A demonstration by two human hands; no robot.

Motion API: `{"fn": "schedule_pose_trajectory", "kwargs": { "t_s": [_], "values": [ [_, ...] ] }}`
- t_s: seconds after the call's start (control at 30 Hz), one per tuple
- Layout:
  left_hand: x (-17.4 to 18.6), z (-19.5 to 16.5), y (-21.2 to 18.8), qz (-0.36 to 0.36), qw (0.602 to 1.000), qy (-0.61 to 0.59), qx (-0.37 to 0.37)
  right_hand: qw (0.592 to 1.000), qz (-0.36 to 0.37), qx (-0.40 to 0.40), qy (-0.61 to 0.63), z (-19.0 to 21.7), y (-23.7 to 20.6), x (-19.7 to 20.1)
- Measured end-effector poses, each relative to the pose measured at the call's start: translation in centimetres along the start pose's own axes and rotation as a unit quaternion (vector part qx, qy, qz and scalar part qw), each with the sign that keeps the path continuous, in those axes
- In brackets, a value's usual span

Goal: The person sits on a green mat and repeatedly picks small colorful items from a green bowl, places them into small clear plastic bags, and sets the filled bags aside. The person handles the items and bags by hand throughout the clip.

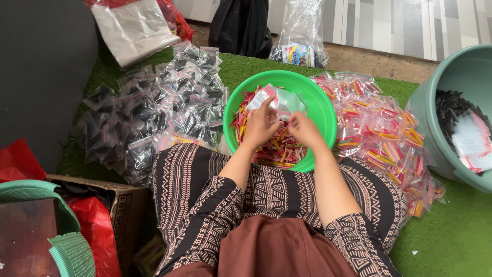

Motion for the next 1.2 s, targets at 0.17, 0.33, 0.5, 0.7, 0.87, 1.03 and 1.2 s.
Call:
{"fn": "schedule_pose_trajectory", "kwargs": {
  "t_s": [0.17, 0.33, 0.5, 0.7, 0.87, 1.03, 1.2],
  "values": [
    [0.1, -0.2, -0.1, -0.002, 1.0, 0.009, -0.018, 0.967, -0.115, 0.146, 0.176, 2.6, 0.0, 4.2],
    [-0.1, -0.7, -0.2, 0.03, 0.999, 0.012, -0.016, 0.942, -0.123, 0.133, 0.283, 4.7, -0.6, 3.6],
    [0.0, -1.0, -0.2, 0.039, 0.999, 0.015, -0.018, 0.959, -0.11, 0.124, 0.231, 5.9, -1.1, 1.9],
    [0.0, -1.2, -0.3, 0.036, 0.999, 0.002, -0.029, 0.976, -0.118, 0.085, 0.161, 6.5, -1.5, 1.4],
    [-0.1, -1.1, -0.3, 0.044, 0.999, -0.001, -0.016, 0.978, -0.114, 0.127, 0.121, 8.4, -2.1, 2.1],
    [0.5, -1.7, -0.2, 0.012, 0.999, -0.01, -0.044, 0.971, -0.023, 0.227, 0.067, 9.3, -2.7, 0.8],
    [-1.1, 0.0, 0.0, 0.123, 0.934, -0.319, 0.107, 0.962, -0.069, 0.072, 0.255, 5.5, -0.9, 1.5]
  ]
}}
Point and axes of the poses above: each hand's wrist, its own y-axis towards the middle knuckle, its own x-axis out of the back of the hand, z = x × y, the point moved 5 cm from there along y, towards the middle knuckle, and after that the axes turned 11 degrees about y, right-handed, at the moved point
